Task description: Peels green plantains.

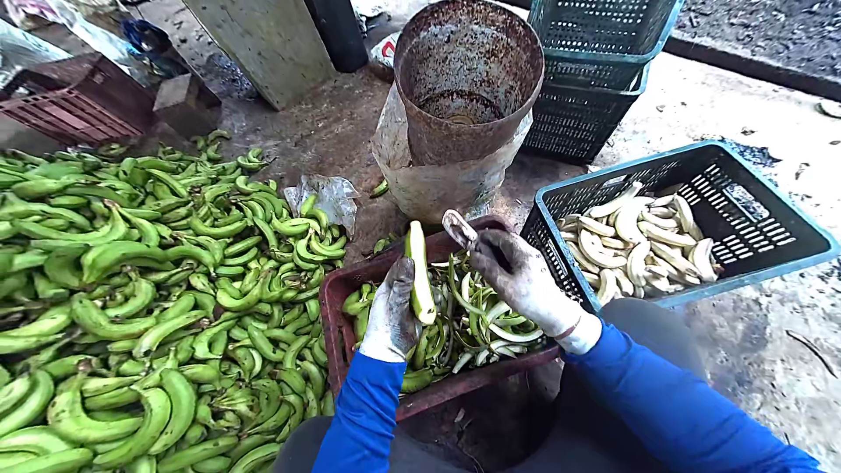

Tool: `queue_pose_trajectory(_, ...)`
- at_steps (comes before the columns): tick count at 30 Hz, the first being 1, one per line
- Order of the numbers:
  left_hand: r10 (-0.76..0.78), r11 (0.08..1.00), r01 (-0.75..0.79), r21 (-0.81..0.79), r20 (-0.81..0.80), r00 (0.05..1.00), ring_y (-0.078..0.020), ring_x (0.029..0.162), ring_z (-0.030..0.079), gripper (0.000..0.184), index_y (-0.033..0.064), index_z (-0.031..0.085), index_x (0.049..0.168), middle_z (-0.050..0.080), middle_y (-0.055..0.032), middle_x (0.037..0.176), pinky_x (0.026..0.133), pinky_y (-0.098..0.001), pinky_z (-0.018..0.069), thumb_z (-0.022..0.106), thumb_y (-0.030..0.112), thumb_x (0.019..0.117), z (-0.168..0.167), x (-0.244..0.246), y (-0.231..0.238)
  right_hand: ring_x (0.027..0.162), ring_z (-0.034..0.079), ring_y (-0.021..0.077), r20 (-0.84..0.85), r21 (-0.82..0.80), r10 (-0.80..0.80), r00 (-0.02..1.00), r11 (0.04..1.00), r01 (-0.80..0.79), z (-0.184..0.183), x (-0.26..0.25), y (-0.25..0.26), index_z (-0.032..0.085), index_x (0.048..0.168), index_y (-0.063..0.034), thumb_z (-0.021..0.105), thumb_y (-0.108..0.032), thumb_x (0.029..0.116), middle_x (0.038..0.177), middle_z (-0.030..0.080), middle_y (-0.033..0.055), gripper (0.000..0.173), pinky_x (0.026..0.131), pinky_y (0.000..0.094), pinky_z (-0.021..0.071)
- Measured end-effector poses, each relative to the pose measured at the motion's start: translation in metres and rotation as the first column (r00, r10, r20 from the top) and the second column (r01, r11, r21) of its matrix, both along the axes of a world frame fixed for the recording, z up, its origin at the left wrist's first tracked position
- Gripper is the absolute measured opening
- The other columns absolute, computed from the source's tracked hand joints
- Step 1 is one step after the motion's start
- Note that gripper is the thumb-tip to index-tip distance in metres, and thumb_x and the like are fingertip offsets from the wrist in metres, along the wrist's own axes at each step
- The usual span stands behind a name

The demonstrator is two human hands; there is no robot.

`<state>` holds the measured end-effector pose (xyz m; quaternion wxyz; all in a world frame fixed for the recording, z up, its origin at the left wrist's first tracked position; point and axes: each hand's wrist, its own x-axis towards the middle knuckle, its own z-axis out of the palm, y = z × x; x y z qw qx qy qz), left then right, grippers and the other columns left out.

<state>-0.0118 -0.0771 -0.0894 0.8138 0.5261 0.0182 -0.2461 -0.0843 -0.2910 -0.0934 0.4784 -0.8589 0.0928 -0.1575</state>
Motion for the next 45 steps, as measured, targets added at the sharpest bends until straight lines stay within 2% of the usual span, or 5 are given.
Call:
queue_pose_trajectory(6, 0.206, 0.978, -0.209, 0.013, 0.117, 0.971, -0.0196, 0.074, 0.065, 0.039, 0.0126, 0.057, 0.131, 0.066, -0.0099, 0.097, 0.065, -0.0373, 0.0582, 0.044, 0.042, 0.1086, -0.003, 0.003, -0.005, 0.103, 0.066, 0.0113, -0.021, -0.076, 0.354, 0.935, 0.932, -0.354, -0.016, -0.026, 0.041, 0.070, 0.123, -0.0157, 0.061, -0.051, 0.0999, 0.113, 0.070, 0.0022, 0.044, 0.092, 0.0361, 0.0560)
queue_pose_trajectory(15, -0.383, 0.911, 0.367, -0.191, -0.057, 0.922, -0.0233, 0.072, 0.068, 0.044, 0.0052, 0.049, 0.137, 0.066, -0.0220, 0.107, 0.057, -0.0315, 0.0583, 0.043, 0.038, 0.1087, -0.006, -0.008, -0.001, 0.105, 0.066, 0.0173, 0.049, -0.046, -0.095, 0.994, 0.994, 0.098, 0.009, 0.021, -0.017, 0.066, 0.131, -0.0196, 0.061, -0.047, 0.1013, 0.121, 0.066, 0.0047, 0.040, 0.088, 0.0462, 0.0566)
queue_pose_trajectory(26, 0.333, 0.942, -0.333, -0.040, 0.236, 0.913, -0.0185, 0.093, 0.067, 0.038, 0.0192, 0.045, 0.146, 0.065, -0.0078, 0.112, 0.080, -0.0398, 0.0599, 0.044, 0.032, 0.1102, -0.005, -0.004, -0.015, 0.103, 0.066, 0.0152, -0.019, -0.147, 0.290, 0.957, 0.946, -0.289, -0.019, -0.034, 0.042, 0.071, 0.120, -0.0159, 0.062, -0.054, 0.0982, 0.110, 0.069, 0.0043, 0.045, 0.089, 0.0384, 0.0561)
queue_pose_trajectory(36, -0.517, 0.854, 0.511, 0.093, 0.054, 0.854, -0.0227, 0.099, 0.069, 0.065, 0.0119, 0.036, 0.156, 0.067, -0.0154, 0.121, 0.086, -0.0388, 0.0603, 0.059, 0.038, 0.1009, 0.004, -0.018, -0.002, 0.106, 0.067, 0.0147, 0.020, -0.122, 0.020, 1.000, 0.992, -0.017, 0.001, 0.025, -0.026, 0.070, 0.125, -0.0224, 0.058, -0.049, 0.1025, 0.119, 0.069, 0.0003, 0.037, 0.091, 0.0463, 0.0566)
queue_pose_trajectory(45, 0.303, 0.924, -0.334, -0.184, -0.176, 0.937, -0.0246, 0.096, 0.069, 0.028, 0.0089, 0.054, 0.128, 0.068, -0.0137, 0.109, 0.080, -0.0433, 0.0594, 0.043, 0.027, 0.1097, -0.005, 0.002, -0.005, 0.099, 0.067, 0.0135, -0.015, -0.157, 0.135, 0.991, 0.978, -0.136, -0.016, -0.020, 0.025, 0.069, 0.121, -0.0171, 0.068, -0.056, 0.0934, 0.109, 0.070, 0.0014, 0.048, 0.088, 0.0429, 0.0586)
